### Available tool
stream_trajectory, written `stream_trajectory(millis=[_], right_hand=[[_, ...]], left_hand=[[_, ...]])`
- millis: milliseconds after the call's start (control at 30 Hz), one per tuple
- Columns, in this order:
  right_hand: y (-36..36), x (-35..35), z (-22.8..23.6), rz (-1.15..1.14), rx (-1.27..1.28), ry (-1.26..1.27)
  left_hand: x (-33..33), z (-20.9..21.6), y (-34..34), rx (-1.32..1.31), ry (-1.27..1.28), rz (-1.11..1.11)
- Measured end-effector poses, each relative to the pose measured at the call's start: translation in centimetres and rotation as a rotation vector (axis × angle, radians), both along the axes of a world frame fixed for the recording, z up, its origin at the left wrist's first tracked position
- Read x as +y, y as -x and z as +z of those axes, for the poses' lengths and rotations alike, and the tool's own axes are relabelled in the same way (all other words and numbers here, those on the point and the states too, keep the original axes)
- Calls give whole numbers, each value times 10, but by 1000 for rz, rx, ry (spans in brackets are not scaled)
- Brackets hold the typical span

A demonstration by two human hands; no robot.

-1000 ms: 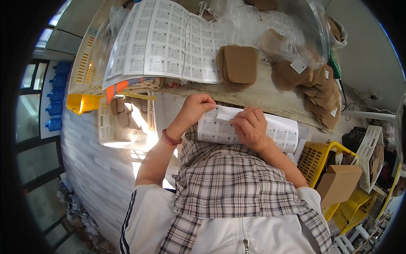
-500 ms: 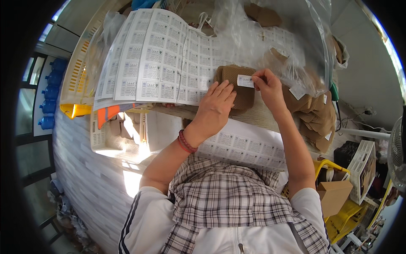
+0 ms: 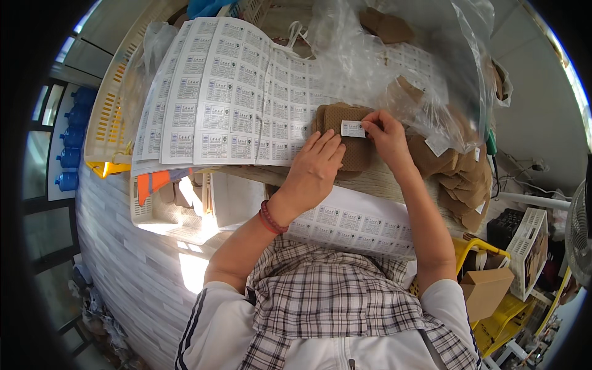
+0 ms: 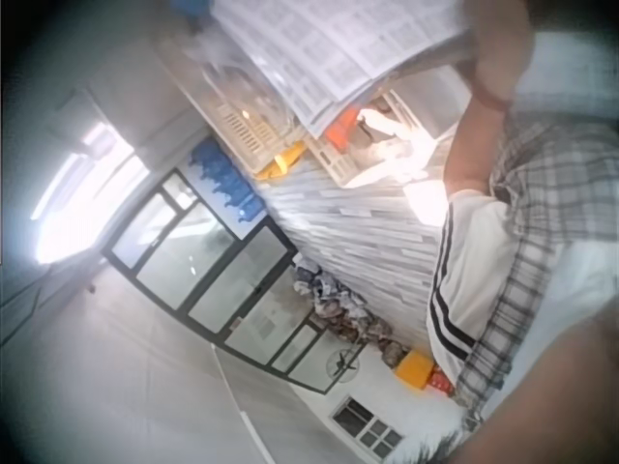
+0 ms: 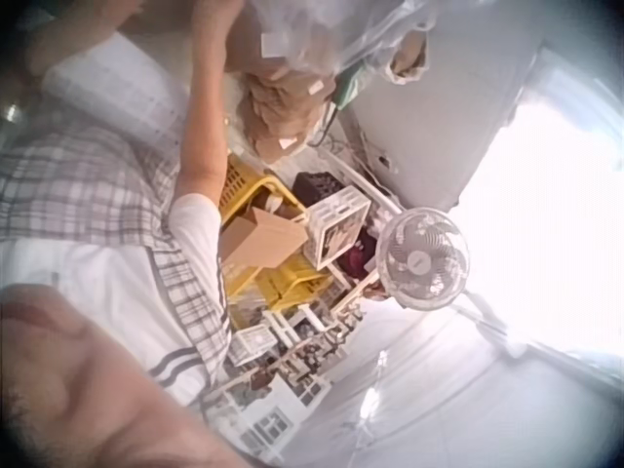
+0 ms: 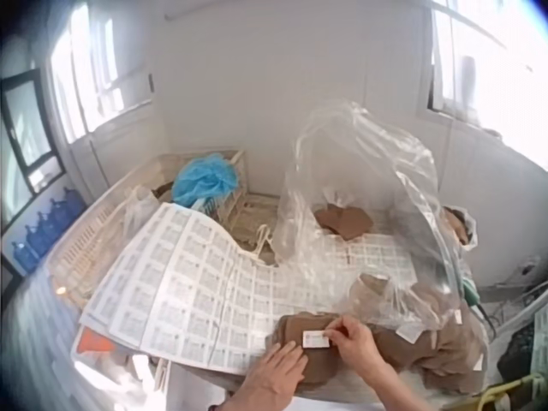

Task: The person repeatedly tears off small labels from a sheet and sticks them onto small brown pouches. They handle the pouches one at a time, placing each labeled pouch into a plastic bag. The person also stacks and restacks pouches on the table throughout the process.

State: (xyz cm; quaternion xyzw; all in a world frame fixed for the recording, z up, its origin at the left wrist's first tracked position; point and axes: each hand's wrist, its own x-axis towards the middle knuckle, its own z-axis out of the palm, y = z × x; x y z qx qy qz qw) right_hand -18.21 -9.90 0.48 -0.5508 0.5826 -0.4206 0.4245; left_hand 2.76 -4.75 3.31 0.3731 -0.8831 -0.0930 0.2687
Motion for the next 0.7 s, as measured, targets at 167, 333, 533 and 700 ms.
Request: stream_trajectory(millis=[167, 333, 533, 700], right_hand=[[-1, -1, 3, 7, 49, 12], [-1, -1, 3, 1, 93, 18], [-5, 2, 10, -25, 157, 36], [-7, 3, 12, -38, 222, 56]], left_hand=[[0, 2, 0, 0, -5, 1], [0, -1, 0, -2, -4, 0], [1, 4, 1, 68, -138, 34], [0, 17, 7, 1, -124, 48]])
